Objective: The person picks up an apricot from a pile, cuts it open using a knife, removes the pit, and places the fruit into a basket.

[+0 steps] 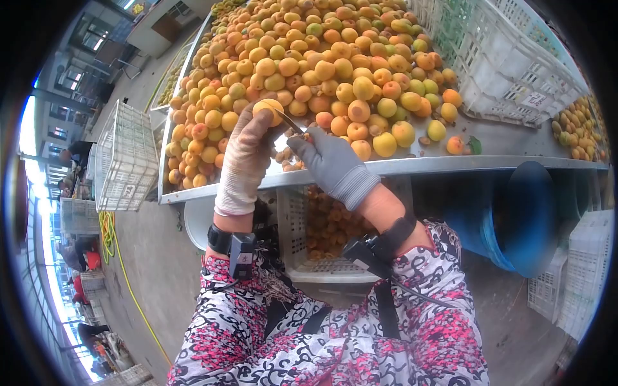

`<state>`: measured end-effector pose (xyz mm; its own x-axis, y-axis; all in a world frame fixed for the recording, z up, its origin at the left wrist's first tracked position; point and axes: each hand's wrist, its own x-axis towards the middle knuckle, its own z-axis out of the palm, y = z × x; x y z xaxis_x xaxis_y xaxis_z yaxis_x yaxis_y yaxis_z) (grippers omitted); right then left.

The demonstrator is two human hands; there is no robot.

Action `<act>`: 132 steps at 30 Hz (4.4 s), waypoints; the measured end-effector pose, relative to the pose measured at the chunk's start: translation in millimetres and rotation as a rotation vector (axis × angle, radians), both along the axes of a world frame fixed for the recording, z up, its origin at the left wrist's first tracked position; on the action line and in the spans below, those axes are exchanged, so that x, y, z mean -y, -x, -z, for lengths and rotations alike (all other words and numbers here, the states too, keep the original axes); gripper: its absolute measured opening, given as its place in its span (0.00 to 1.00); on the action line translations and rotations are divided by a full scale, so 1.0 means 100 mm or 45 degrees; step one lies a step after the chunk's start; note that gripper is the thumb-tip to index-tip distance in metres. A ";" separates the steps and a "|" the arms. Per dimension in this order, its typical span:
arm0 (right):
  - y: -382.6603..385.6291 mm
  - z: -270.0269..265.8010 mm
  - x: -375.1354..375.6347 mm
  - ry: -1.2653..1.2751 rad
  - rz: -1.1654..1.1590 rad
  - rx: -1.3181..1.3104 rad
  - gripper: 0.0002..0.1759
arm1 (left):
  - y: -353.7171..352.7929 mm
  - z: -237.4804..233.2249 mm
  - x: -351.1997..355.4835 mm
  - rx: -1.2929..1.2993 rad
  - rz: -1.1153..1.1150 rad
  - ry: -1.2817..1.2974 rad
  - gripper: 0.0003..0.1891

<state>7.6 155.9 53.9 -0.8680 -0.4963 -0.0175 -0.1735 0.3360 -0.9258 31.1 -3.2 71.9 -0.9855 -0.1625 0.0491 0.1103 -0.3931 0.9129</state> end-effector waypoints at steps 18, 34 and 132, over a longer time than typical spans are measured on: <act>-0.13 0.17 0.13 0.048 0.116 -0.116 0.21 | 0.08 0.24 -0.04 -0.003 -0.099 -0.030 0.23; -0.18 0.23 0.23 0.349 0.025 0.186 0.22 | -0.03 0.07 -0.28 0.160 -0.176 -0.192 0.24; 0.21 -0.28 -0.19 1.200 0.132 0.111 0.11 | -0.06 0.22 -0.40 0.557 0.138 -0.616 0.16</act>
<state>-13.2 174.5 81.4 -0.9229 -0.2599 0.2842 -0.1024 -0.5458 -0.8317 37.3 36.3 49.6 -0.9101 0.0357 -0.4130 -0.2939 -0.7581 0.5822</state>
